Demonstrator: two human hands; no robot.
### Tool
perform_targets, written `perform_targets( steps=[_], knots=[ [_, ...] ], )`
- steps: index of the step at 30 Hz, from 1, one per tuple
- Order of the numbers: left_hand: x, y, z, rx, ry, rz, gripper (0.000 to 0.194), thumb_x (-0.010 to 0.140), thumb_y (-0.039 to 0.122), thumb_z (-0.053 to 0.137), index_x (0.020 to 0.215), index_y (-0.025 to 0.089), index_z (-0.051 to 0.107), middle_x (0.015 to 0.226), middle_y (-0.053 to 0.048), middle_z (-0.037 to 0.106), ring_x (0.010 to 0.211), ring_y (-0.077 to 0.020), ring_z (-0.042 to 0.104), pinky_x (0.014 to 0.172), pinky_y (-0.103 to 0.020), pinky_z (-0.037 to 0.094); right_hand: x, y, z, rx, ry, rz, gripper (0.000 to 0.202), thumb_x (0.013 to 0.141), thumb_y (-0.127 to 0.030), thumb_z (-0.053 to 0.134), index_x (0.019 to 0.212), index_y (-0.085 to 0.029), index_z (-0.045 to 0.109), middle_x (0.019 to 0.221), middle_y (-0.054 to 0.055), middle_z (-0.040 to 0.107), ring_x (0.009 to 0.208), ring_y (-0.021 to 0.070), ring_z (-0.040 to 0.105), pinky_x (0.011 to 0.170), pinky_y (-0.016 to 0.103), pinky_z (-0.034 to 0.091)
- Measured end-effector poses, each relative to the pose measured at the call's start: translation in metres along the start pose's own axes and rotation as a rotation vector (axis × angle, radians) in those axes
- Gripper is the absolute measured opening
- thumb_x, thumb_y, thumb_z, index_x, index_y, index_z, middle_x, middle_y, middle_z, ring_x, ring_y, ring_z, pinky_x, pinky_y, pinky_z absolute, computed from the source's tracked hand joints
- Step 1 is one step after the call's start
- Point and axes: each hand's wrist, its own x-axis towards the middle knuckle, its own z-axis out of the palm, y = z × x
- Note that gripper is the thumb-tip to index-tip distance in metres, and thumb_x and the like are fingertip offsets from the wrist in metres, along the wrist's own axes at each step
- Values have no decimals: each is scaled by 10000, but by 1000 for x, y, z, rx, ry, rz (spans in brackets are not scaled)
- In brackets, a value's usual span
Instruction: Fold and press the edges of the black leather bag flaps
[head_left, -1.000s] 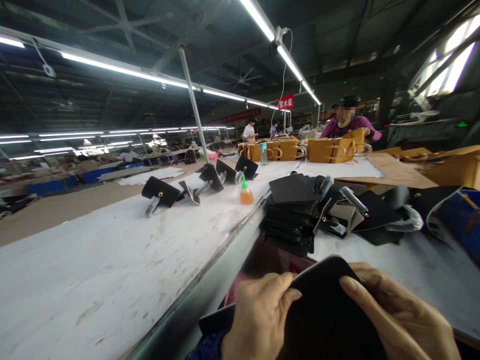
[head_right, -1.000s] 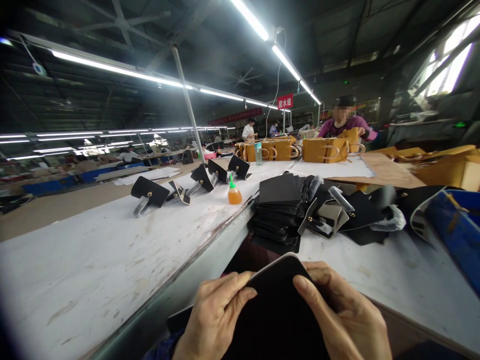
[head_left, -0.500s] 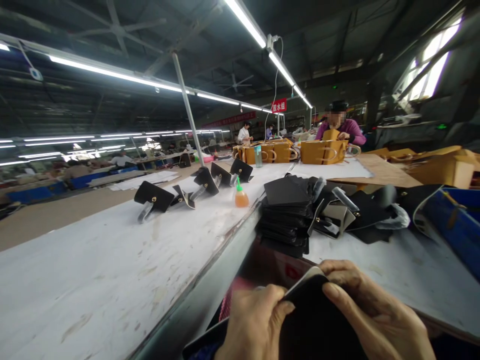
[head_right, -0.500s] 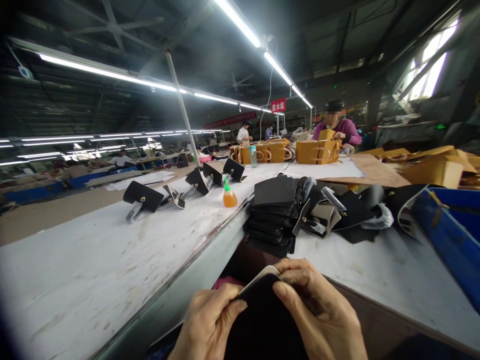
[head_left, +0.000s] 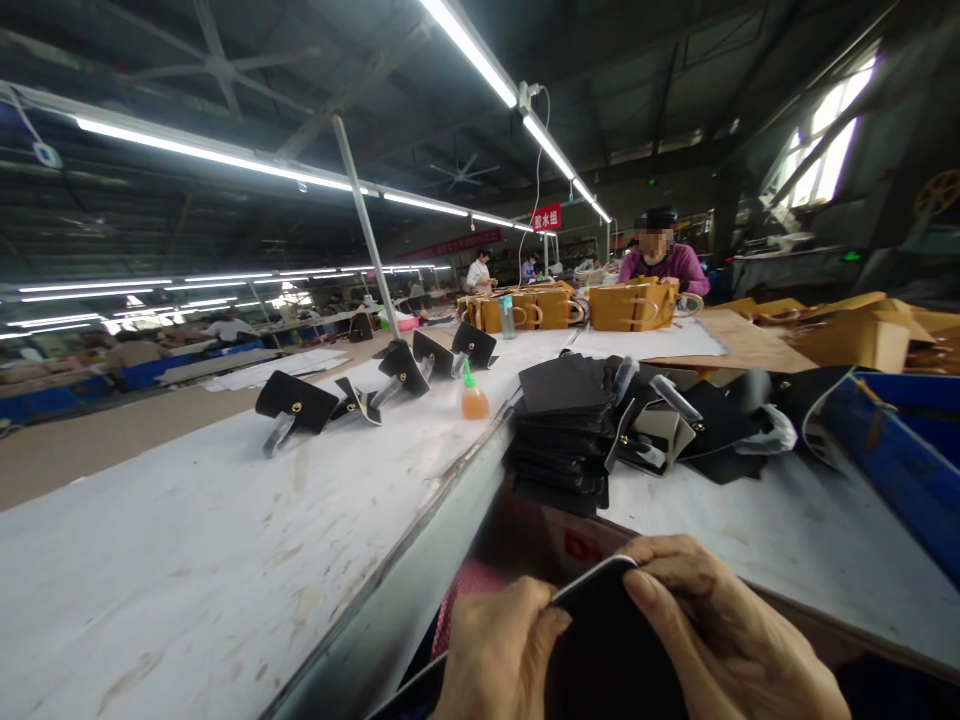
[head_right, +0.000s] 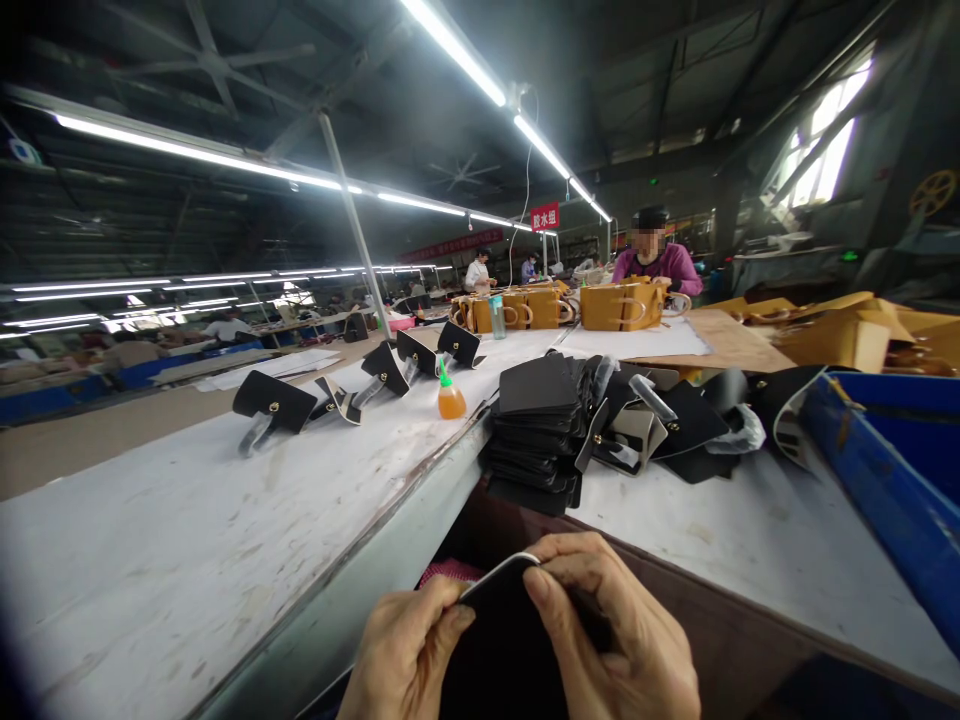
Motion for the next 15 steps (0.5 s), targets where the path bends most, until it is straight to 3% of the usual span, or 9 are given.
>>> perform_targets(
  steps=[5,7,9,12,15],
  knots=[
    [12,6,7,68,95,177,190,971,232,435,1127,211,541,817,-5,686,699,-128,653,654,-232,437,-1,1,9,21,-9,-74,90,871,-180,618,804,-238,599,827,-26,650,717,70,641,681,111,497],
    [16,10,9,86,130,181,115,963,199,440,1016,208,542,720,14,647,613,-109,615,571,-227,389,0,2,12,102,-13,-38,96,852,-194,641,770,-235,614,809,-19,657,718,84,649,667,113,512],
    [19,13,7,64,108,150,160,950,158,442,804,199,492,582,45,517,493,-74,500,493,-230,304,4,1,10,223,-31,77,127,821,-254,688,708,-236,631,774,-16,672,708,99,665,647,113,529],
    [23,14,-5,33,31,90,225,953,190,448,729,189,467,558,52,408,484,-60,415,494,-222,282,16,0,-1,335,-233,245,157,802,-385,710,713,-255,716,808,19,720,766,150,703,706,168,565],
    [29,10,-16,17,-9,105,254,966,259,445,728,186,499,577,48,411,520,-65,412,532,-217,300,26,6,-11,365,-502,284,321,885,-511,569,810,-279,778,976,80,735,928,213,699,828,274,567]
  ],
)
